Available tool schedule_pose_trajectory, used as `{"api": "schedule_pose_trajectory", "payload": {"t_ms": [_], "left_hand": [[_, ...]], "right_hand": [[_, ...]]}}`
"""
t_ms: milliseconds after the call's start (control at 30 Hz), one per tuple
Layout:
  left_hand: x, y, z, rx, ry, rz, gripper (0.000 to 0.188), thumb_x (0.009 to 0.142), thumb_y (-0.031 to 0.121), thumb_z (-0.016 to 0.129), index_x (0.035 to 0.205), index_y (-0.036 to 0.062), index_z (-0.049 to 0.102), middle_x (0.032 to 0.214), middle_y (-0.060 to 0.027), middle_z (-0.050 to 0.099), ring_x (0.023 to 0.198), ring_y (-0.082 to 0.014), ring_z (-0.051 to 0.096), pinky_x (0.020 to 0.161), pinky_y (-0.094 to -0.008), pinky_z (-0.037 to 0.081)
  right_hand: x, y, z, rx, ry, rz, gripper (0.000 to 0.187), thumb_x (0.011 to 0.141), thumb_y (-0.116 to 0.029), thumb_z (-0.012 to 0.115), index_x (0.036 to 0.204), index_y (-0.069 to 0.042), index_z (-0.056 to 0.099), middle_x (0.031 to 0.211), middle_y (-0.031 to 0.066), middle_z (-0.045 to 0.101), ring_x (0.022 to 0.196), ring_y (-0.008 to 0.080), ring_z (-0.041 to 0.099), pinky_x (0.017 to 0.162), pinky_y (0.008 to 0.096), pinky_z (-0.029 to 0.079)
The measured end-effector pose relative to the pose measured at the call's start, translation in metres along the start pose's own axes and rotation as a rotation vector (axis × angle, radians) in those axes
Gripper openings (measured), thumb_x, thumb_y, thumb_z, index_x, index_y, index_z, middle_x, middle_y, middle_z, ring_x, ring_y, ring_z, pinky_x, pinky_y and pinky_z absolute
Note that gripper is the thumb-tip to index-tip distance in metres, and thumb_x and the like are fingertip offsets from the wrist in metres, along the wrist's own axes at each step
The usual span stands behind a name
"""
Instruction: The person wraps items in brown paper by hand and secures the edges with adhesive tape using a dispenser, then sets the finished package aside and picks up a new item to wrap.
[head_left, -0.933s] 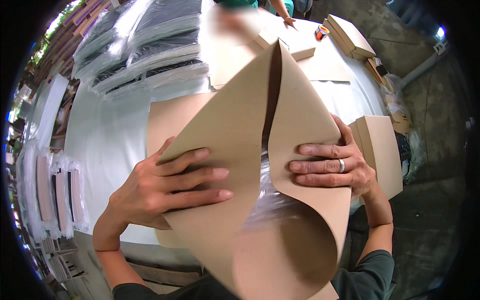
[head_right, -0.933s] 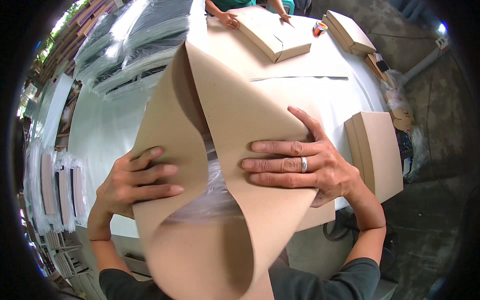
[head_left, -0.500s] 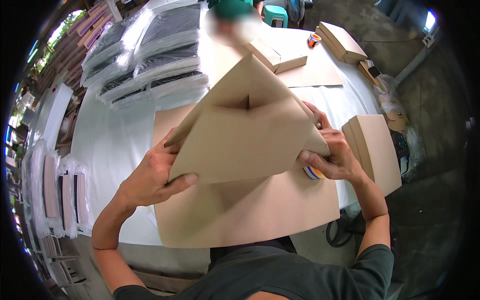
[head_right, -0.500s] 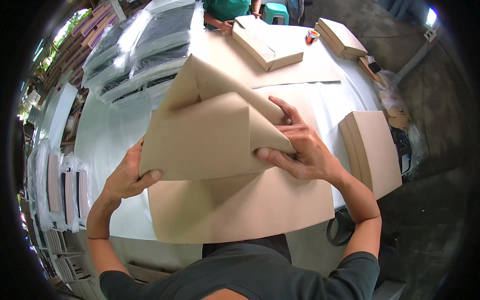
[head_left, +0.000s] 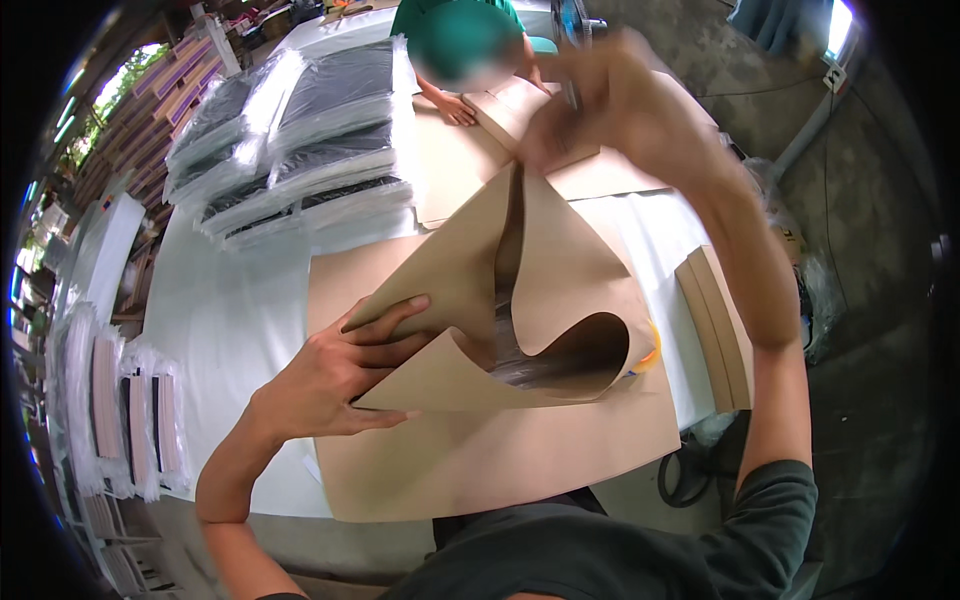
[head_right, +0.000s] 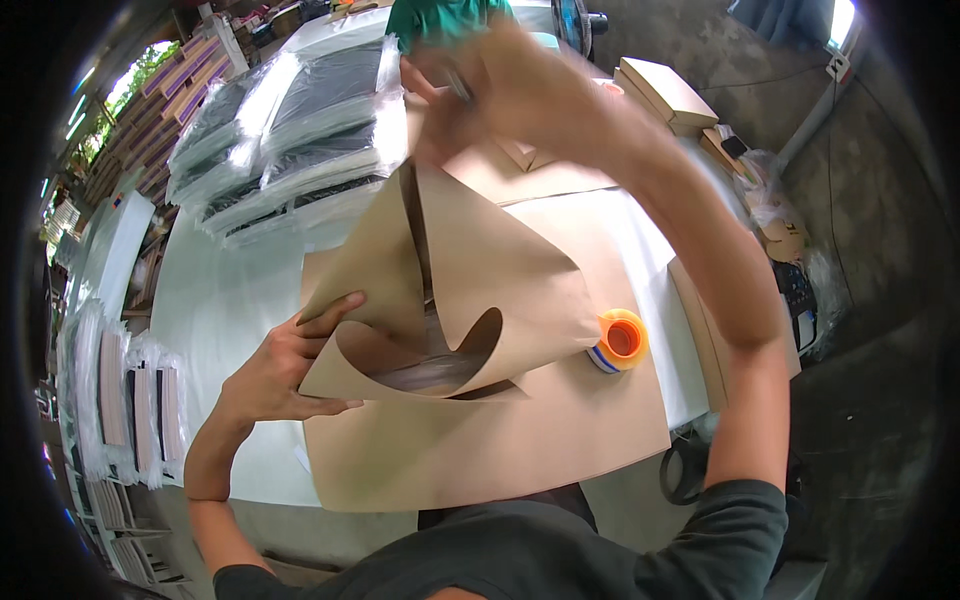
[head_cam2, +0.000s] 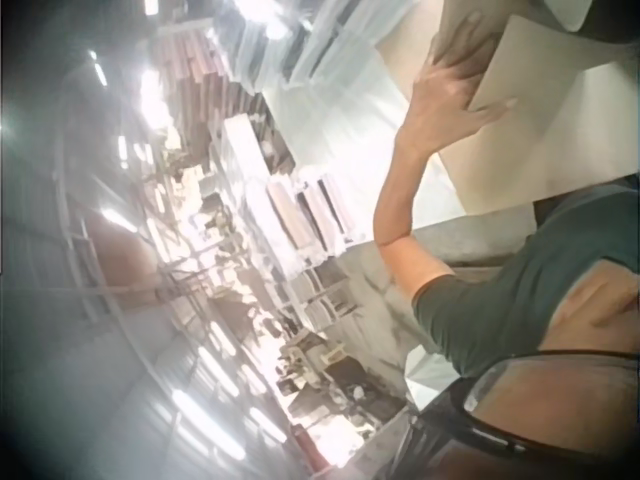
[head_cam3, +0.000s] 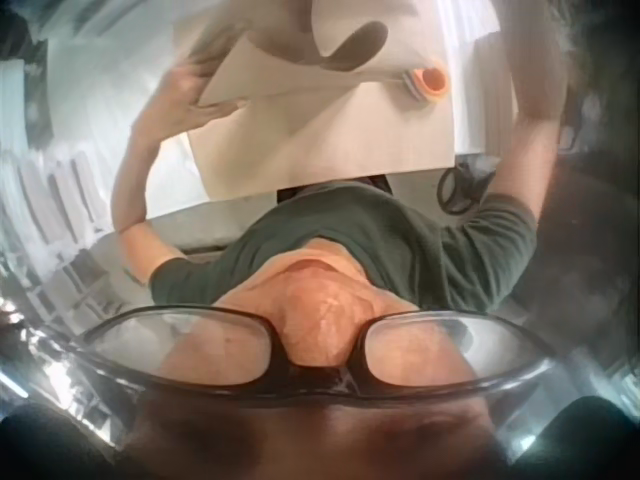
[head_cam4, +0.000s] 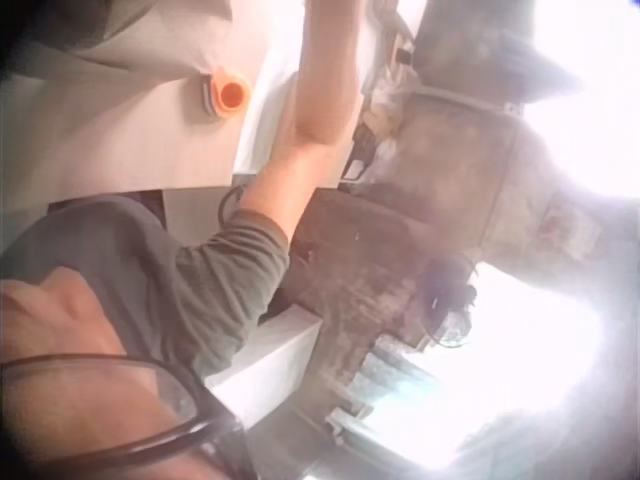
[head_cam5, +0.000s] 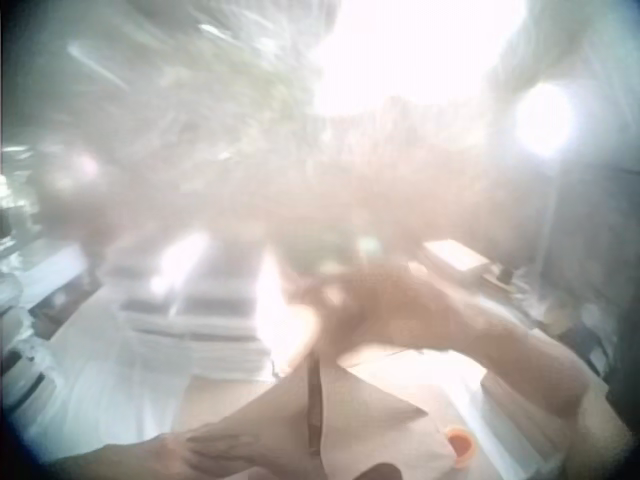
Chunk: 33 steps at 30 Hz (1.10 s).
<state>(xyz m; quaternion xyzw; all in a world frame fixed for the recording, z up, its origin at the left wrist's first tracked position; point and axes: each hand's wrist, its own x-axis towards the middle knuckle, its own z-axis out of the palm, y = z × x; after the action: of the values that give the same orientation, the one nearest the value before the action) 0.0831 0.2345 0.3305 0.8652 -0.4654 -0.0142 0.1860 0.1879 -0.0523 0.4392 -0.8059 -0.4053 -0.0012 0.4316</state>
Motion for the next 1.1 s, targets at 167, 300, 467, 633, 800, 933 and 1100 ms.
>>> {"api": "schedule_pose_trajectory", "payload": {"t_ms": [167,300,467,633,800,933,1100], "left_hand": [[-0.001,-0.011,0.016,0.073,0.151,0.03,0.045,0.073,0.036,0.072,0.11,0.0093,0.07,0.127,-0.0015,0.061,0.136,-0.0242,0.038,0.112,-0.0526,0.03],[-0.012,-0.017,0.039,0.011,0.572,-0.053,0.041,0.078,0.04,0.068,0.104,0.0094,0.073,0.122,0.0002,0.064,0.134,-0.0332,0.039,0.112,-0.0505,0.032],[-0.008,-0.025,0.062,-0.161,0.697,-0.116,0.038,0.081,0.037,0.066,0.107,0.0107,0.072,0.119,0.0004,0.065,0.137,-0.0393,0.033,0.108,-0.0452,0.039],[-0.01,-0.026,0.051,-0.214,0.646,-0.124,0.033,0.082,0.031,0.068,0.109,0.0106,0.072,0.118,-0.0011,0.066,0.14,-0.038,0.027,0.106,-0.0446,0.041],[-0.003,-0.028,0.043,-0.199,0.62,-0.007,0.032,0.079,0.023,0.072,0.108,0.0096,0.072,0.132,-0.0052,0.057,0.138,-0.0338,0.033,0.107,-0.0434,0.038],[-0.014,-0.042,0.07,-0.44,0.656,-0.226,0.034,0.078,0.022,0.071,0.108,0.0078,0.071,0.137,-0.0098,0.052,0.138,-0.0325,0.032,0.108,-0.0427,0.035],[-0.013,-0.047,0.071,-0.565,0.676,-0.294,0.034,0.081,0.02,0.067,0.113,0.0076,0.069,0.14,-0.0088,0.049,0.141,-0.0334,0.025,0.109,-0.0441,0.034]], "right_hand": [[0.083,-0.03,0.055,-0.302,-0.405,-0.232,0.03,0.078,-0.017,0.065,0.1,0.003,0.063,0.086,0.0103,0.067,0.079,0.0173,0.065,0.068,0.03,0.05],[0.106,-0.026,0.101,-0.547,-0.811,-0.664,0.03,0.081,-0.028,0.059,0.085,0.001,0.064,0.088,0.0152,0.061,0.086,0.0276,0.061,0.079,0.0385,0.048],[0.118,-0.025,0.132,-0.784,-1.109,-0.285,0.033,0.081,-0.029,0.059,0.08,0.003,0.062,0.082,0.0173,0.059,0.087,0.0319,0.059,0.079,0.0429,0.046],[0.113,-0.041,0.064,-1.013,-0.998,-0.239,0.031,0.076,-0.026,0.062,0.067,0.005,0.059,0.065,0.0115,0.058,0.056,0.0273,0.05,0.053,0.0404,0.042],[0.075,-0.063,0.046,-1.022,-0.612,-0.584,0.017,0.077,-0.023,0.066,0.088,-0.01,0.066,0.099,0.0055,0.062,0.097,0.0227,0.058,0.082,0.0369,0.047],[0.039,-0.076,0.099,-1.193,-0.458,-0.993,0.017,0.075,-0.021,0.068,0.09,-0.013,0.065,0.098,0.0026,0.063,0.094,0.0178,0.058,0.086,0.0359,0.044],[0.012,-0.069,0.098,-1.189,-0.513,-0.896,0.018,0.074,-0.02,0.071,0.088,-0.011,0.065,0.092,0.0029,0.062,0.089,0.018,0.059,0.082,0.0352,0.046]]}}
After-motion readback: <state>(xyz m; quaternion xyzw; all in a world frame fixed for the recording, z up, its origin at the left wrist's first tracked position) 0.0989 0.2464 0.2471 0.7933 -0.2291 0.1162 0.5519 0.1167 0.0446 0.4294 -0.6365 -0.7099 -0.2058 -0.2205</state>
